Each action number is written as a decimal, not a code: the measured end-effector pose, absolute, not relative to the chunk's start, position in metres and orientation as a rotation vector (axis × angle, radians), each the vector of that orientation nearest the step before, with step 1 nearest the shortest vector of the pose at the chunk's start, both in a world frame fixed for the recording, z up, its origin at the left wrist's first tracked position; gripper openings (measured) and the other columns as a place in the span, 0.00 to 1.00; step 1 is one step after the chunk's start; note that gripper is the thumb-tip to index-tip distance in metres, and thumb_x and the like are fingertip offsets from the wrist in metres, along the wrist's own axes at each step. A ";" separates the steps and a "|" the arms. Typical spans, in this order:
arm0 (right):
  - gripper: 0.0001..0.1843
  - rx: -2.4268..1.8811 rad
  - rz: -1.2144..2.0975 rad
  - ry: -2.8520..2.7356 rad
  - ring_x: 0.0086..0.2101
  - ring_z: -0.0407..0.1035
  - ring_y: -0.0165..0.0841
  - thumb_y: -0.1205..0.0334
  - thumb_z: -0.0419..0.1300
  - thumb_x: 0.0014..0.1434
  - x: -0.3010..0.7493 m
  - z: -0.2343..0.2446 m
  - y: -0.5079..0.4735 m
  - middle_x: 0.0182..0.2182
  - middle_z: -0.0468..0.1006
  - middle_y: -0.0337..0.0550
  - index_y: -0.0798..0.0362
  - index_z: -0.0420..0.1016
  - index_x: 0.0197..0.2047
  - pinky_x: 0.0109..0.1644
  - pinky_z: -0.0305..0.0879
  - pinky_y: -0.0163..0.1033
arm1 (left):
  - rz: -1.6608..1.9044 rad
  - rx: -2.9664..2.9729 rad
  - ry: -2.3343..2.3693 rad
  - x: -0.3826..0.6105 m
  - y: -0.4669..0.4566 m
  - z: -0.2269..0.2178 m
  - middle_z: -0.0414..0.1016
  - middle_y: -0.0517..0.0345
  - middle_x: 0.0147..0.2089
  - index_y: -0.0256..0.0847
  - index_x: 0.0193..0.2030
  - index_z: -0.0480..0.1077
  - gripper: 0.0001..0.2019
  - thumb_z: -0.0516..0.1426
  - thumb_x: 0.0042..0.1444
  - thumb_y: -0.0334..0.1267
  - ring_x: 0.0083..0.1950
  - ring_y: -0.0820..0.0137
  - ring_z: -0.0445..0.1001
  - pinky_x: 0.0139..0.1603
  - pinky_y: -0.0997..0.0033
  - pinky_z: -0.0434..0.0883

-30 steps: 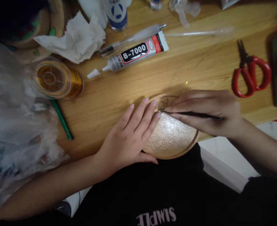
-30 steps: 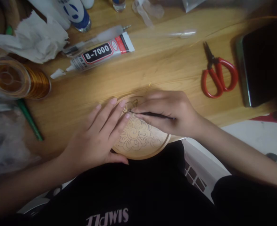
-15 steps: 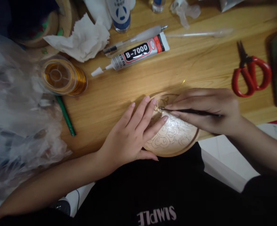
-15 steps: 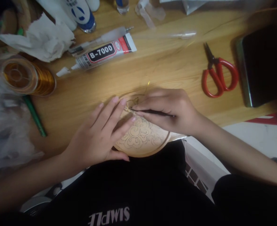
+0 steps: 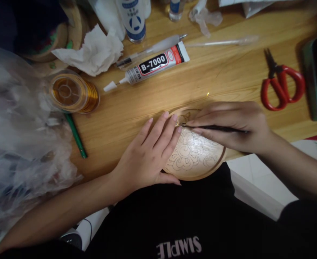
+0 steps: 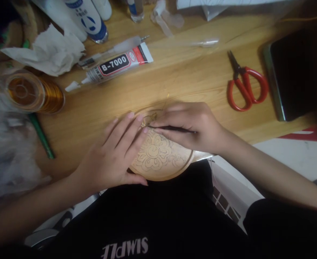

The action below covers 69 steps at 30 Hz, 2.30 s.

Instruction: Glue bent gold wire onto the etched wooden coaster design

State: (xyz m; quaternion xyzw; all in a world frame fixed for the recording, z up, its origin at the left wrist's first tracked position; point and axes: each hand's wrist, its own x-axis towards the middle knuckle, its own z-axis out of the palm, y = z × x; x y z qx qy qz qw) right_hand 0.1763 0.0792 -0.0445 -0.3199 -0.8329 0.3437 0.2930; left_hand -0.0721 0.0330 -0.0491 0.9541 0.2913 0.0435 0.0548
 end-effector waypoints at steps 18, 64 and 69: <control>0.10 -0.820 0.980 -2.253 0.39 0.80 0.32 0.64 0.66 0.60 0.179 -0.038 0.089 0.37 0.84 0.41 0.50 0.81 0.45 0.41 0.76 0.33 | 0.372 2.645 0.926 -0.071 0.035 -0.054 0.57 0.27 0.70 0.24 0.65 0.61 0.50 0.49 0.55 0.73 0.73 0.43 0.56 0.72 0.45 0.54; 0.08 -1.275 0.965 -2.125 0.36 0.79 0.31 0.66 0.66 0.58 0.161 -0.018 0.070 0.37 0.85 0.41 0.53 0.83 0.42 0.36 0.74 0.33 | 0.451 2.469 0.978 -0.070 0.032 -0.055 0.58 0.30 0.71 0.29 0.64 0.62 0.37 0.53 0.62 0.62 0.73 0.45 0.55 0.69 0.45 0.61; 0.15 -1.180 0.972 -2.089 0.39 0.80 0.32 0.68 0.69 0.55 0.165 -0.026 0.068 0.41 0.85 0.40 0.49 0.82 0.47 0.44 0.77 0.33 | 0.436 2.530 0.991 -0.069 0.032 -0.054 0.60 0.29 0.70 0.26 0.64 0.63 0.38 0.53 0.62 0.61 0.72 0.45 0.57 0.69 0.47 0.61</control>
